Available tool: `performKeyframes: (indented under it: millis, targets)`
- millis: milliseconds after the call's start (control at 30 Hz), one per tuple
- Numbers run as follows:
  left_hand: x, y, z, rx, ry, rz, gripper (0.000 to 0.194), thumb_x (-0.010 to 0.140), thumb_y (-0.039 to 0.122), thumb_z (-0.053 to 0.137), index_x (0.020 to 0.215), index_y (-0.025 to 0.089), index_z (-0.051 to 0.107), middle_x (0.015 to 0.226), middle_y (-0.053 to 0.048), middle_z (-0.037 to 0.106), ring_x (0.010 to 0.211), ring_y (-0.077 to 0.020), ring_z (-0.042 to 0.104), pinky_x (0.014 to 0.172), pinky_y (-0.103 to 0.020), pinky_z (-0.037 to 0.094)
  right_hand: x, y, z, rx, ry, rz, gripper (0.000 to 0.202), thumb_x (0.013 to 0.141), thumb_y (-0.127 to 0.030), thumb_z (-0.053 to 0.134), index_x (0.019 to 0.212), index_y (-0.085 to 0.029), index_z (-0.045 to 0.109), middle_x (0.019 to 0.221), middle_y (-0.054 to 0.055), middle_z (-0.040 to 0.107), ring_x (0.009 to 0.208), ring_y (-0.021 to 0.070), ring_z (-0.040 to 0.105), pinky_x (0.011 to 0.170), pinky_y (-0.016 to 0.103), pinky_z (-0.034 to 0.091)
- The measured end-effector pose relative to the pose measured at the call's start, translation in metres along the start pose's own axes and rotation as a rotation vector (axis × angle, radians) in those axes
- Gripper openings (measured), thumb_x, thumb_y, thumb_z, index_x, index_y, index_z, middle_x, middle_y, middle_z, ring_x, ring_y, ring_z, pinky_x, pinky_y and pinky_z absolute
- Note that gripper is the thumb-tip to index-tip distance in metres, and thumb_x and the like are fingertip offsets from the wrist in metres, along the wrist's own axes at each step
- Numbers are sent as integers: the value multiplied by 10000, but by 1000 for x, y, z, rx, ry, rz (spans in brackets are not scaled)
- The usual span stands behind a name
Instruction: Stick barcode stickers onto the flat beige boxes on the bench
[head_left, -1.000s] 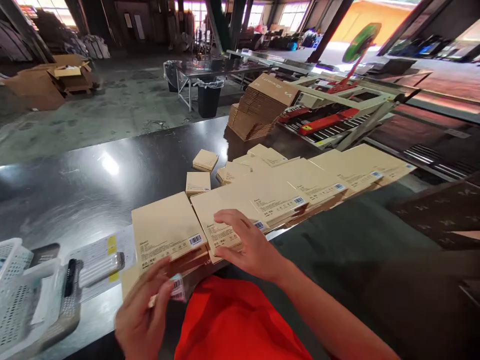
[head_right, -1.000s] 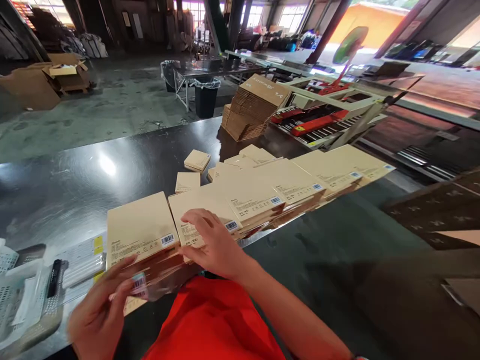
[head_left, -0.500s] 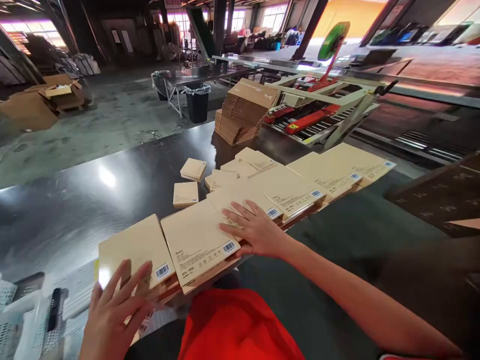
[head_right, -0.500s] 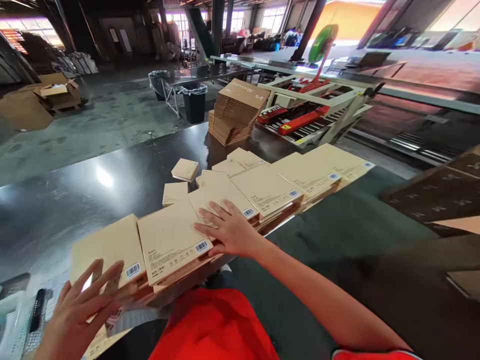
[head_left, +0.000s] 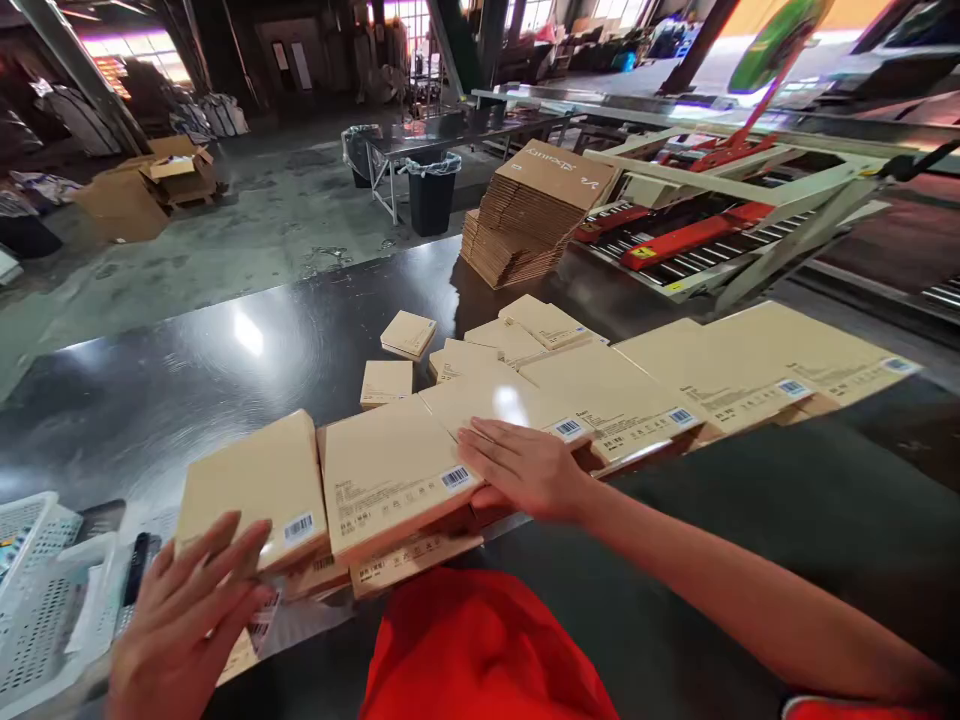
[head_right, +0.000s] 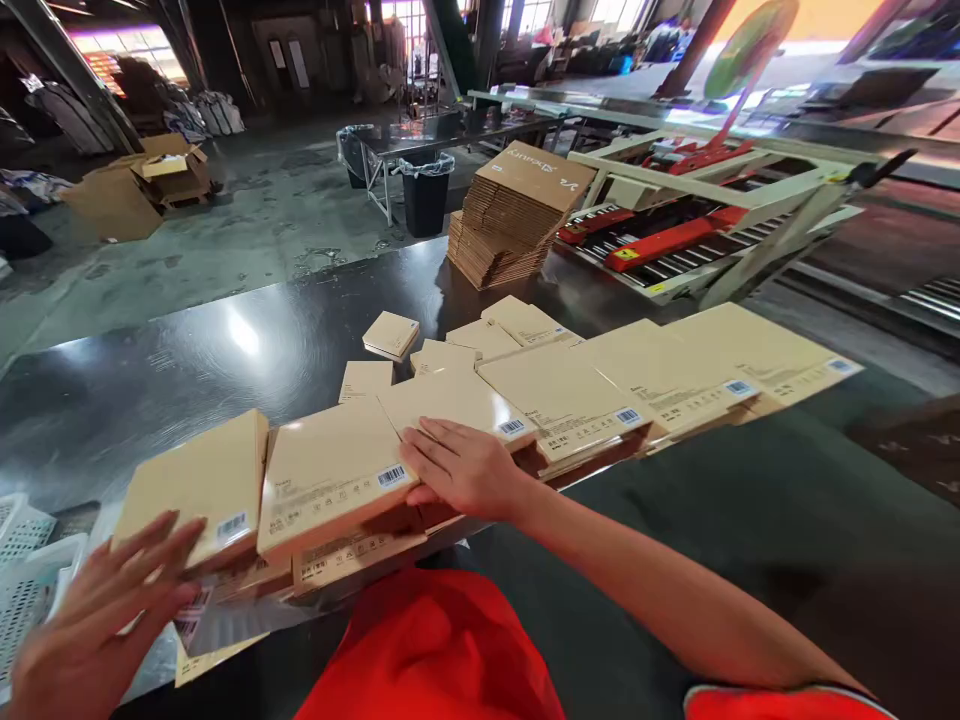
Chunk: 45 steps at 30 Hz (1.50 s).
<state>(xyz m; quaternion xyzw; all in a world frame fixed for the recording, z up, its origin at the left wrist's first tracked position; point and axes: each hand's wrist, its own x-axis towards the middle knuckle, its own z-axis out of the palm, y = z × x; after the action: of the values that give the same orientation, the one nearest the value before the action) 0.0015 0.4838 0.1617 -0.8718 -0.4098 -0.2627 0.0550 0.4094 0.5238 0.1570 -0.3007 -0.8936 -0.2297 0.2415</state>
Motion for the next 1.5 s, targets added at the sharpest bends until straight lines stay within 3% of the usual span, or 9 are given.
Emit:
performKeyframes:
  millis: [200,400,500,567,700,833,933,1067,1500]
  targets:
    - [66,-21,-22,-52,34,-95,124,815,330,604,832,302,723,1116,-27,719,1151,-293,598,992,-528,417,42,51,5,14,33,20,375,928,-444,490,1078,-149,666,1038,89,733,1009,201,675,855,323,566]
    - [125,-50,30,-182,-136,-261,365,825,455,532,570,242,681,1242,-87,647,1341,-397,381,1023,-771,63,58,98,27,68,-241,229,393,876,-396,592,1206,-182,600,1229,122,645,1154,293,582,1011,512,404]
    - [116,-35,33,-391,-152,-377,338,783,461,575,567,218,666,1323,-104,589,1256,-358,497,1045,-607,325,46,73,16,246,-350,372,347,886,-380,571,1149,-160,626,1153,129,680,1048,291,632,946,477,447]
    - [99,-8,20,-561,-121,-495,299,807,408,572,597,212,657,1138,-89,690,1032,-264,647,860,-388,522,41,38,1,438,-314,428,359,912,-390,520,1173,-161,610,1163,124,673,1072,267,620,890,395,488]
    - [66,57,1,-664,132,-731,287,806,332,607,553,197,600,750,-27,668,684,-153,617,558,-228,482,58,-41,-24,941,-186,554,364,921,-373,507,1229,-185,548,1035,80,684,927,170,635,801,285,508]
    - [50,92,13,-738,210,-734,234,815,295,615,604,194,634,701,-10,653,586,-121,578,491,-205,466,92,-97,-20,1350,-96,695,336,825,-351,626,1127,-210,575,955,41,628,839,142,607,755,266,518]
    - [37,95,25,-780,268,-731,190,831,293,602,673,201,658,712,-8,676,649,-132,628,548,-193,510,105,-121,-7,1525,-79,836,104,847,-284,575,907,-202,593,836,10,584,692,105,580,645,230,515]
    - [17,93,27,-967,251,-758,200,825,319,617,998,226,656,871,-30,720,764,-165,688,643,-228,570,106,-137,5,1635,-85,999,141,845,-312,586,935,-203,586,810,0,585,670,99,572,563,196,502]
    - [-7,84,29,-989,165,-759,136,874,295,551,809,195,616,694,-7,635,611,-128,614,559,-208,532,112,-163,9,1651,-81,1121,111,797,-289,635,824,-195,583,685,-35,567,594,85,548,537,185,473]
